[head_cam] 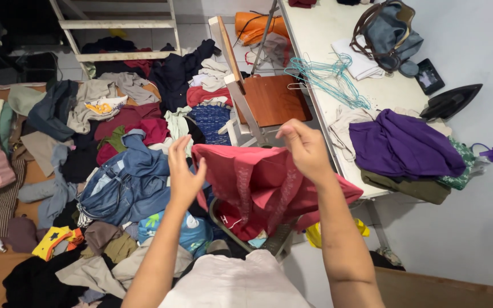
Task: Sort laundry and place individual garments onto hangers.
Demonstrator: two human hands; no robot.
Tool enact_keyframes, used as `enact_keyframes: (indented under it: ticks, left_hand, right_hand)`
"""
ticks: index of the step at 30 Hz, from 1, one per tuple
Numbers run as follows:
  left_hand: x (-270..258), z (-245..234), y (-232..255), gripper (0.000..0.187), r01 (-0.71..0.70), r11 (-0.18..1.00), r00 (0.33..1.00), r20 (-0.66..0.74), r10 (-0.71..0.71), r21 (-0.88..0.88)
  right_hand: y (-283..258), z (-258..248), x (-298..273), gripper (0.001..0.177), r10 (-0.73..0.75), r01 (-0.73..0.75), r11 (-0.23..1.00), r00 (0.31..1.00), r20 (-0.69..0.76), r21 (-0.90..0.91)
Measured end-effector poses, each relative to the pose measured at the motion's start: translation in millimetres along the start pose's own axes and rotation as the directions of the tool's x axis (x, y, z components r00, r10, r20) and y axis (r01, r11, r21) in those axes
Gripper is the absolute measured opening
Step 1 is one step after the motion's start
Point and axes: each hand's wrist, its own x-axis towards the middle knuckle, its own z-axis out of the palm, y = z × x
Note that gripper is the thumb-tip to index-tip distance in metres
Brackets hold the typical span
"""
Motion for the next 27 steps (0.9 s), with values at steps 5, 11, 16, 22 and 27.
enact_keyframes:
  ticks: [5,11,16,22,27]
  left_hand:
    - [-41.1,23.8,-97.3,0.027,0.348,0.933,0.923,0.208,-0.325,-0.086]
    - [-3.6,-8.5,-93.7,0.018,0.439,0.897,0.890,0.162,-0.426,-0.052]
    - [17.4,-6.7,-69.9,0.013,0.344,0.935,0.928,0.119,-0.353,0.085]
    - [48.0,2.1,37.2,0.045,-0.066,0.996,0.987,0.145,0.075,-0.065]
    - [51.2,38.9,101.3,0.031,-0.376,0.921,0.831,0.401,0.385,-0.104]
  right_hand:
    - [-18.8,-18.2,2.5,0.031,-0.033,0.034,0.999,0.999,-0.025,0.037]
    - [-13.2,-44.5,0.1,0.032,-0.012,0.019,0.988,0.999,-0.047,0.150]
    - [-17.4,-49.0,-1.4,0.032,-0.052,0.071,0.964,0.995,-0.081,0.257]
    - [-19.7,-51.6,-17.1,0.035,-0.049,0.071,0.984,0.990,-0.128,0.166]
    - [-21.4,-63.3,-46.4,0.034,-0.016,0.041,0.990,0.983,-0.184,0.136]
